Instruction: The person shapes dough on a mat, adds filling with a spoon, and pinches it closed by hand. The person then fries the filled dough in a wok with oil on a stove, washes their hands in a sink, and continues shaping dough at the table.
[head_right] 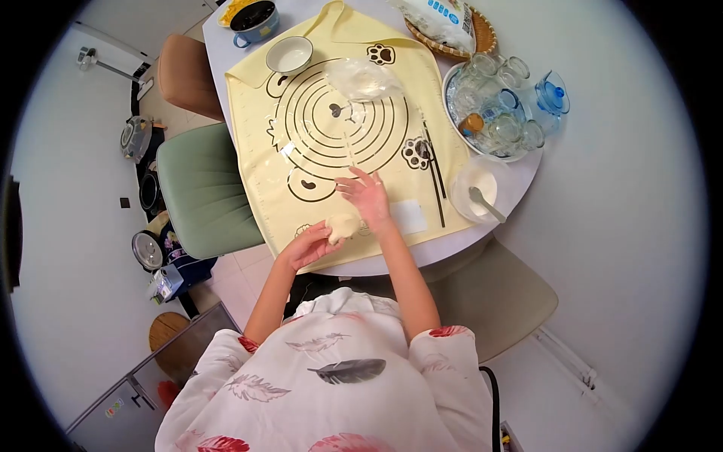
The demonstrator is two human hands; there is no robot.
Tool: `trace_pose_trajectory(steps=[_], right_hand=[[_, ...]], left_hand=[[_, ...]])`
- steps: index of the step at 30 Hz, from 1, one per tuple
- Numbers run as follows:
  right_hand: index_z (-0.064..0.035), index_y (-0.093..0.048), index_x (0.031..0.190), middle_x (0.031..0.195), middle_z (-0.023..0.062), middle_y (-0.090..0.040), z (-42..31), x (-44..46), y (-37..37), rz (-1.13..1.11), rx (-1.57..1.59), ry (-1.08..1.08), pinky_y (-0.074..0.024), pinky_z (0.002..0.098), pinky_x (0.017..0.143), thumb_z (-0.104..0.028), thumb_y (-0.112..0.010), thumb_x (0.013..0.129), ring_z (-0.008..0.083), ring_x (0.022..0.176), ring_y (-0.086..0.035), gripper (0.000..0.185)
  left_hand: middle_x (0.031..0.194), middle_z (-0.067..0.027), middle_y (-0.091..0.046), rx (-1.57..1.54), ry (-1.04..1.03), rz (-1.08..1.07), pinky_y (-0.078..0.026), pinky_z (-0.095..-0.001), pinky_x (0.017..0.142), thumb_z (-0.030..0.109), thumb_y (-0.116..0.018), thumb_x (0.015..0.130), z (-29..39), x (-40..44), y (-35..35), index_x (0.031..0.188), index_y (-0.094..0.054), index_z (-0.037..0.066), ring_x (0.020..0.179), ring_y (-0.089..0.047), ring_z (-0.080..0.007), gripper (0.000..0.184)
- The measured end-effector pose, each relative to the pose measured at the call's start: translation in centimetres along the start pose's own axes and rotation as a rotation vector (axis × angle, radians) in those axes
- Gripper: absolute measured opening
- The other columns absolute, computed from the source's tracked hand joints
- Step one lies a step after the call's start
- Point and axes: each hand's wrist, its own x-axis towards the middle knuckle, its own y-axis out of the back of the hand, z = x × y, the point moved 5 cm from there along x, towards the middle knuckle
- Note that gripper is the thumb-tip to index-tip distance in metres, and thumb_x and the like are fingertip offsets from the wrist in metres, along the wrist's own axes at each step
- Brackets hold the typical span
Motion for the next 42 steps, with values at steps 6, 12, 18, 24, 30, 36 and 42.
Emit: trace_pose_trajectory(steps=[6,12,18,24,30,36,42], right_hand=[[0.0011,-0.052,0.111,0.114,0.0148,-0.057,1.8,-1.4,-2.7,0.077,-0.849,0.172,-0.0394,0.0356,0.089,-0.034,-0.026,0.094,0.0238,0.106,-0.052,0.047],[0.0002,-0.054,0.107,0.109,0.0128,-0.057,1.2,-2.1,-2.8,0.412,-1.495,0.572,-0.0275,0.0416,0.098,-0.024,-0.040,0.089,0.0249,0.111,-0.046,0.033],[-0.0025,-0.040,0.127,0.135,0.0177,-0.032,3.8,-1.6,-3.1,0.550,-2.099,0.654,-0.0169,0.0575,0.100,-0.040,-0.051,0.081,0.0361,0.127,-0.025,0.061],[-0.0087,-0.033,0.135,0.141,0.0159,-0.025,5.0,2.0,-5.1,0.348,-2.274,0.608,-0.0154,0.0551,0.102,-0.046,-0.041,0.086,0.0340,0.129,-0.023,0.062],[-0.0040,-0.030,0.135,0.140,0.0152,-0.029,4.0,4.8,-6.1,0.326,-2.093,0.778,-0.0157,0.0475,0.105,-0.041,-0.042,0.087,0.0285,0.131,-0.022,0.061],[-0.0002,-0.034,0.129,0.120,0.0132,-0.048,1.4,2.3,-1.5,0.390,-0.366,0.650,-0.0284,0.0326,0.100,-0.017,-0.039,0.090,0.0215,0.115,-0.042,0.042],[-0.0024,-0.036,0.128,0.127,0.0174,-0.038,0.7,0.5,-3.5,0.478,-1.879,0.786,-0.0241,0.0499,0.098,-0.027,-0.051,0.084,0.0332,0.120,-0.032,0.052]], left_hand=[[0.112,-0.0125,-0.053,0.484,0.062,0.335,-0.046,-0.0290,0.089,0.010,-0.045,0.089,-0.9,1.4,0.3,0.116,-0.047,-0.005,0.103,-0.053,-0.0177,0.031],[0.108,-0.0107,-0.053,0.098,0.103,0.184,-0.036,-0.0306,0.093,0.025,-0.040,0.089,-1.9,2.0,-1.2,0.112,-0.052,0.003,0.103,-0.047,-0.0177,0.034],[0.108,-0.0115,-0.048,1.138,-0.597,1.016,-0.034,-0.0299,0.092,0.018,-0.042,0.088,0.3,0.0,4.0,0.110,-0.054,0.002,0.105,-0.044,-0.0207,0.030],[0.111,-0.0104,-0.047,0.773,-0.632,0.966,-0.036,-0.0289,0.090,0.012,-0.042,0.087,2.3,-1.3,5.3,0.110,-0.054,0.003,0.101,-0.046,-0.0198,0.028],[0.105,-0.0078,-0.053,0.224,-0.483,0.689,-0.041,-0.0261,0.082,0.013,-0.038,0.087,0.8,-0.5,6.4,0.112,-0.050,-0.001,0.092,-0.051,-0.0148,0.031],[0.105,-0.0084,-0.054,0.236,-0.330,0.635,-0.044,-0.0268,0.079,0.010,-0.037,0.085,0.6,-0.7,3.5,0.111,-0.050,-0.002,0.086,-0.052,-0.0126,0.031],[0.104,-0.0072,-0.054,0.409,-0.553,0.831,-0.046,-0.0249,0.076,0.003,-0.039,0.083,1.7,-2.7,5.9,0.106,-0.053,0.001,0.081,-0.053,-0.0117,0.028]])
